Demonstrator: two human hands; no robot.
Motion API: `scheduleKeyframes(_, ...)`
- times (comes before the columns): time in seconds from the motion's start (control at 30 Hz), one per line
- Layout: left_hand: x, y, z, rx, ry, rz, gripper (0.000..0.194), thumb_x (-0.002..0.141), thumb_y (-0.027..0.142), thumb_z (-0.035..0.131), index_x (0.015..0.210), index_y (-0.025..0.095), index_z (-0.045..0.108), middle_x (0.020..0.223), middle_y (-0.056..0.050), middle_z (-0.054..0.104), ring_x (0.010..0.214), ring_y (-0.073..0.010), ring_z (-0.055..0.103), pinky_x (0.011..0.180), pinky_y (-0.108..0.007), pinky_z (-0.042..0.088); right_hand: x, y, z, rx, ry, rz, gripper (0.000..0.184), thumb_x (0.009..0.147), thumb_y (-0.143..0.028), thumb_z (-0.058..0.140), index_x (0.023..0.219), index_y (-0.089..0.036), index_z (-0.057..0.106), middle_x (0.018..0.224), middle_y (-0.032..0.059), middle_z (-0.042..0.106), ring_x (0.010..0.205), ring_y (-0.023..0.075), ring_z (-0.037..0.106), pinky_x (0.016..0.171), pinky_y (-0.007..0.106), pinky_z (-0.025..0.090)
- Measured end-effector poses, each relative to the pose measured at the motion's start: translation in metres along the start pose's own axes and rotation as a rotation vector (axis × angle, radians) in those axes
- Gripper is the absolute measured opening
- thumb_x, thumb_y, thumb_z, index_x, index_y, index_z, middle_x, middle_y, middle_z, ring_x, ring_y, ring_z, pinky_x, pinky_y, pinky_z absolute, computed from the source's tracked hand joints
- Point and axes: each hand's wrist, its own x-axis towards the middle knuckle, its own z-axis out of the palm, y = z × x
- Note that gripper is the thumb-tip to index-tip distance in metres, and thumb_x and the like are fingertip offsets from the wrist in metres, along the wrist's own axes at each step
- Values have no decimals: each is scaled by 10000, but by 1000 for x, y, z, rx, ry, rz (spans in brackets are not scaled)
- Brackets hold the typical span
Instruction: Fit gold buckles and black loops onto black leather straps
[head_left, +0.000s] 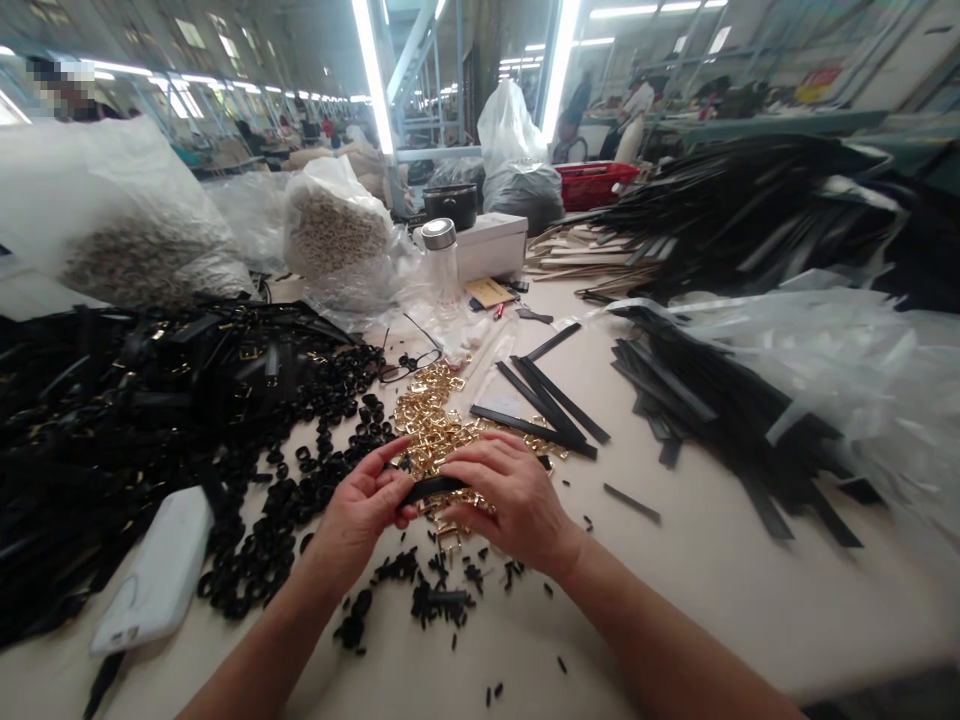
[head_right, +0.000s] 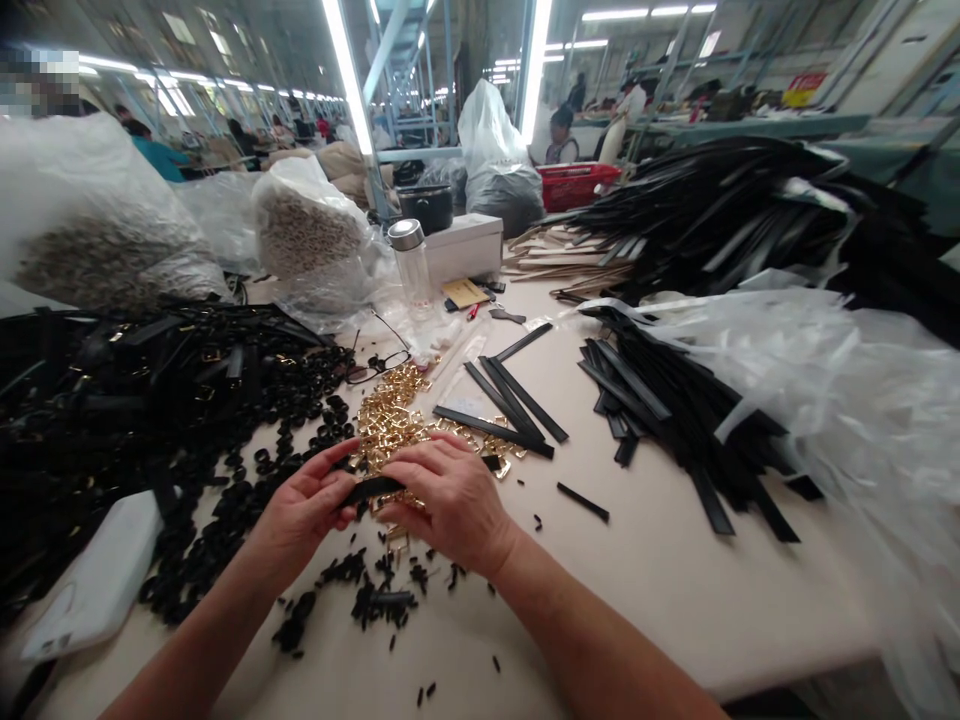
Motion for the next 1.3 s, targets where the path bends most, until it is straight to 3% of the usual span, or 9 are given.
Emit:
scheduleKeyframes(0.1, -3, -1, 3, 15, -15, -13, 665, 673, 324, 798, 1268, 147, 559, 619, 65, 544, 497, -77, 548, 472, -179, 418, -2, 3, 10, 61, -31, 75, 258, 892, -439, 617, 999, -210, 670, 874, 36, 719, 806, 169, 650, 827, 339, 485)
scheduleKeyframes(0.17, -3, -3, 3, 12, -22, -17, 668, 680, 323, 794, 1276, 144, 550, 624, 65, 545, 492, -74, 545, 473, -180, 415, -4, 3, 14, 99, -29, 125, 247, 882, -434, 632, 961, -206, 689, 837, 37, 716, 760, 161, 644, 733, 297, 492)
scheduleKeyframes(0.4, -1, -8, 0, -14, -51, -85, 656, 704, 342, 789, 1282, 143, 551, 705, 11, 620, 527, -87, 583, 489, -185, 437, -6, 2, 19, 156, -44, 195, 189, 872, -375, 651, 912, -198, 704, 774, 22, 692, 691, 138, 626, 650, 251, 480)
scheduleKeyframes(0.63, 1, -14, -2, -23, -79, -93, 578, 715, 328, 777, 1245, 177, 602, 681, 5, 635, 509, -91, 573, 477, -188, 426, -8, 2, 20, 95, -46, 155, 158, 874, -317, 636, 780, -196, 672, 658, -7, 627, 605, 119, 568, 575, 231, 413)
scheduleKeyframes(0.8, -3, -11, -4, 244, -155, 55, 297, 743, 328, 751, 995, 173, 722, 760, -34, 696, 643, -142, 614, 637, -262, 501, -7, 0, 19, 50, -28, 118, 190, 896, -282, 584, 738, -194, 641, 633, -11, 602, 582, 114, 538, 555, 231, 375)
scheduleKeyframes(0.93, -5, -7, -2, 599, -184, 347, 134, 806, 286, 688, 895, 194, 730, 873, -58, 706, 815, -200, 638, 767, -303, 498, -6, -1, 17, -18, -29, 83, 212, 900, -280, 571, 718, -184, 622, 629, -7, 592, 578, 114, 526, 554, 238, 351)
scheduleKeyframes(1.03, -6, -5, -1, 752, -201, 499, 91, 852, 253, 632, 877, 205, 705, 852, -47, 685, 807, -191, 625, 768, -294, 480, -7, -1, 18, -35, -39, 85, 215, 897, -274, 573, 706, -182, 610, 625, -7, 584, 580, 113, 523, 558, 239, 343)
scheduleKeyframes(1.17, -9, -6, 1, 753, -189, 517, 74, 862, 240, 612, 847, 201, 674, 827, -39, 665, 788, -183, 609, 748, -285, 473, -7, -2, 20, -19, -47, 94, 175, 884, -262, 584, 730, -187, 619, 638, -9, 594, 590, 116, 527, 561, 240, 349)
scheduleKeyframes(1.3, -9, -8, 1, 581, -149, 429, 100, 859, 271, 616, 830, 187, 662, 809, -38, 654, 773, -181, 598, 734, -290, 487, -6, -2, 20, 7, -40, 109, 181, 886, -261, 584, 724, -189, 621, 638, -10, 590, 584, 112, 520, 562, 237, 357)
